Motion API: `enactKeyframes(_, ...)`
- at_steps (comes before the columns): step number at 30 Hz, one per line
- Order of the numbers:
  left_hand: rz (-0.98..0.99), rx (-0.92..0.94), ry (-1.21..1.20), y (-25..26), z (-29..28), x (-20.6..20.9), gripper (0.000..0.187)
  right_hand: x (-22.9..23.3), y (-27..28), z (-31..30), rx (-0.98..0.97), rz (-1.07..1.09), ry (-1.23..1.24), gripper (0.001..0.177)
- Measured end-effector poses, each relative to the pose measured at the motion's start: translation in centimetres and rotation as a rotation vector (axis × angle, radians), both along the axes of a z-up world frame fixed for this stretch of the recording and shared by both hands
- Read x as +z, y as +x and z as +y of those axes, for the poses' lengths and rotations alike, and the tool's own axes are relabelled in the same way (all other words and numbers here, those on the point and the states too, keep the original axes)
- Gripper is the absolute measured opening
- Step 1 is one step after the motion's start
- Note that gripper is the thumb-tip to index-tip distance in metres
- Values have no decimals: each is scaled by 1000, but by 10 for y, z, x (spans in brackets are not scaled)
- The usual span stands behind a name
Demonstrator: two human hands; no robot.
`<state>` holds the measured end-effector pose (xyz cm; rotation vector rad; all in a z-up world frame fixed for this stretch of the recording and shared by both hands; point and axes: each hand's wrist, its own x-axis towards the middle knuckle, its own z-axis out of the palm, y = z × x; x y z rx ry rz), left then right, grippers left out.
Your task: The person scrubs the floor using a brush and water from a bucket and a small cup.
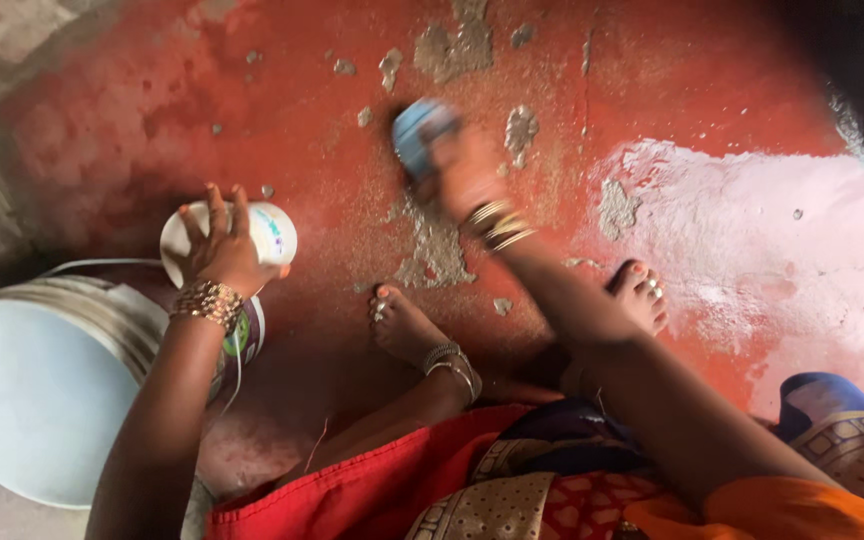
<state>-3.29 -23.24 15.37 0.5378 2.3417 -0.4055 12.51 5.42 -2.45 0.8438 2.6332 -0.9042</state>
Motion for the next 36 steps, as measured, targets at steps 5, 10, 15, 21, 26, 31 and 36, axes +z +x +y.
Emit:
enactKeyframes(5,31,75,-6,-3,-26,-16,156,56,-33,-22,435,214,322,94)
enactKeyframes(10,63,91,150,-7,-43,-20,163,1,-31,152,56,93,413,78)
enactKeyframes(15,134,1,208,-8,-53,-28,162,-18,72,344,-539,-56,646,76)
enactKeyframes(21,138,5,284,-1,-63,-43,156,-52,124,366,-789,-113,723,75)
enactKeyframes(26,148,-40,221,-6,-61,-50,157,-87,22,212,-424,276,725,75)
enactKeyframes(31,123,6,171,-3,-56,-46,154,3,-23,2,-74,311,137,58)
enactKeyframes(36,141,0,154,-1,-54,-45,155,45,14,-49,329,235,219,90)
